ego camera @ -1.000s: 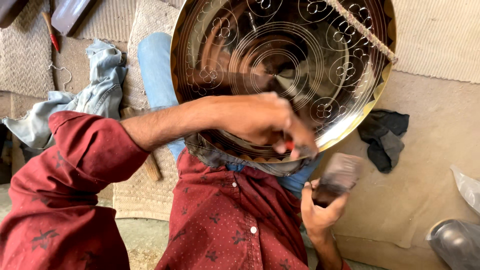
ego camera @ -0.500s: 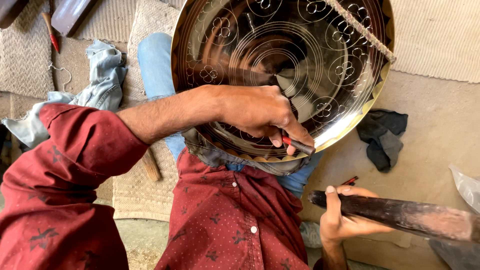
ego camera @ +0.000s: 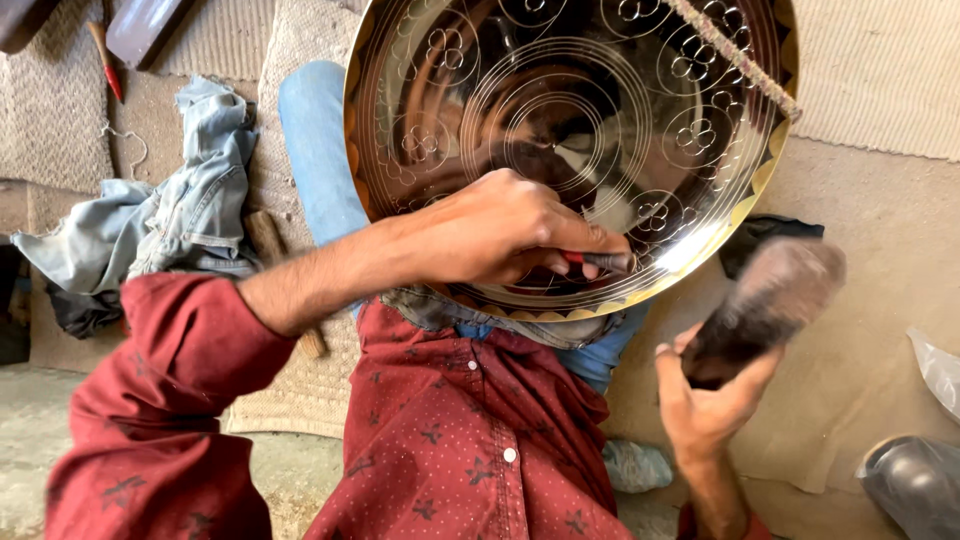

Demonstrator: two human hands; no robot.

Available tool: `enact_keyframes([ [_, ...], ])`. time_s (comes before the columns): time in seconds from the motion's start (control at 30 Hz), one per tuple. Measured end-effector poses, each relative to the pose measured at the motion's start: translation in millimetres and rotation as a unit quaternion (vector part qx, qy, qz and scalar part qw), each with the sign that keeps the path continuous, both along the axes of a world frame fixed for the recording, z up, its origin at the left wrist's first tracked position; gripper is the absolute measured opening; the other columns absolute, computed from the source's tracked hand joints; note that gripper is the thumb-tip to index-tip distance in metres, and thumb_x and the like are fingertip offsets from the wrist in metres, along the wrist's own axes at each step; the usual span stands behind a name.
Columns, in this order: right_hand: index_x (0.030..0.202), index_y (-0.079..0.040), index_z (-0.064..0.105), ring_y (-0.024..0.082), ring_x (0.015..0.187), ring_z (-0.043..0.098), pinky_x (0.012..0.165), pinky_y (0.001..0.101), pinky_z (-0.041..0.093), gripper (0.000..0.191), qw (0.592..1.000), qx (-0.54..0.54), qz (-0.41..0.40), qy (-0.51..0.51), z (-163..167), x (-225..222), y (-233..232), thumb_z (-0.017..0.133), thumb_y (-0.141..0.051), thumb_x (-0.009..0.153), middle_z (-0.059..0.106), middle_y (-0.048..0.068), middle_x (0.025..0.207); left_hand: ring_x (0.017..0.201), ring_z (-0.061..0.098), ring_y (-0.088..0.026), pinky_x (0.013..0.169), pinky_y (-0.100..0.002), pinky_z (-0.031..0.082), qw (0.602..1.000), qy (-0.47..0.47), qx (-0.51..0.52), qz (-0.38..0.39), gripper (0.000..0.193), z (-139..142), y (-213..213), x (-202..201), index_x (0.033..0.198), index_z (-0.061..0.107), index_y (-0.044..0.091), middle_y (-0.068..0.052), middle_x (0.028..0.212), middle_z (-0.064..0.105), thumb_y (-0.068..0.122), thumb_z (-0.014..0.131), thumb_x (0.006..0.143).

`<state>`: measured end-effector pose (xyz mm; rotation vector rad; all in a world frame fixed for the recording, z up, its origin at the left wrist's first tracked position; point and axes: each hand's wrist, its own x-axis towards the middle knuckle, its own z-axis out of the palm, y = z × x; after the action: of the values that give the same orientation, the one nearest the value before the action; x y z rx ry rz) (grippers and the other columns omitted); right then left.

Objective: The person sits on the floor with a large engraved brass plate resting on their lap. They hold a small punch against the plate's surface with one hand and repeatedly strike it with a wooden mallet held in the other hand, working across the plate's decorated face.

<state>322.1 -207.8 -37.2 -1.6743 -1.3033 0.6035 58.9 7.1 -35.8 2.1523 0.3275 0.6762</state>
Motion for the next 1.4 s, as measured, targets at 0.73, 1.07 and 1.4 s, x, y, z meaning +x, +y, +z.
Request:
enact_keyframes([
  [0.73, 0.157, -0.032, 0.044, 0.021, 0.059, 0.062, 0.055, 0.0368, 0.053, 0.092, 0.755, -0.154, 0.397, -0.498, 162, -16, 190, 0.077, -0.008, 0.074, 0.06, 0.004, 0.081, 0.063, 0.059, -0.011, 0.061, -0.026, 0.051, 0.837, -0.037, -0.181, 0.514, 0.04, 21, -81, 5, 0.129, 0.057, 0.003, -0.003, 0.095, 0.074, -0.005, 0.075, 0.093],
  [1.07, 0.157, -0.037, 0.041, 0.016, 0.059, 0.061, 0.056, 0.0323, 0.054, 0.097, 0.697, -0.197, 0.423, -0.544, 166, -16, 198, 0.077, -0.008, 0.071, 0.06, -0.002, 0.084, 0.064, 0.062, -0.009, 0.062, -0.025, 0.053, 0.842, -0.036, -0.189, 0.503, 0.039, 18, -82, 4, 0.124, 0.055, 0.002, -0.005, 0.093, 0.073, -0.003, 0.077, 0.092],
  [1.4, 0.16, -0.02, 0.035, 0.025, 0.071, 0.059, 0.065, 0.0383, 0.049, 0.086, 0.845, -0.046, 0.4, -0.351, 176, -11, 200, 0.073, 0.002, 0.085, 0.057, 0.011, 0.094, 0.067, 0.061, -0.007, 0.063, -0.021, 0.055, 0.833, -0.096, -0.217, 0.5, 0.041, 12, -84, 8, 0.125, 0.049, 0.0, -0.006, 0.095, 0.072, -0.007, 0.077, 0.094],
])
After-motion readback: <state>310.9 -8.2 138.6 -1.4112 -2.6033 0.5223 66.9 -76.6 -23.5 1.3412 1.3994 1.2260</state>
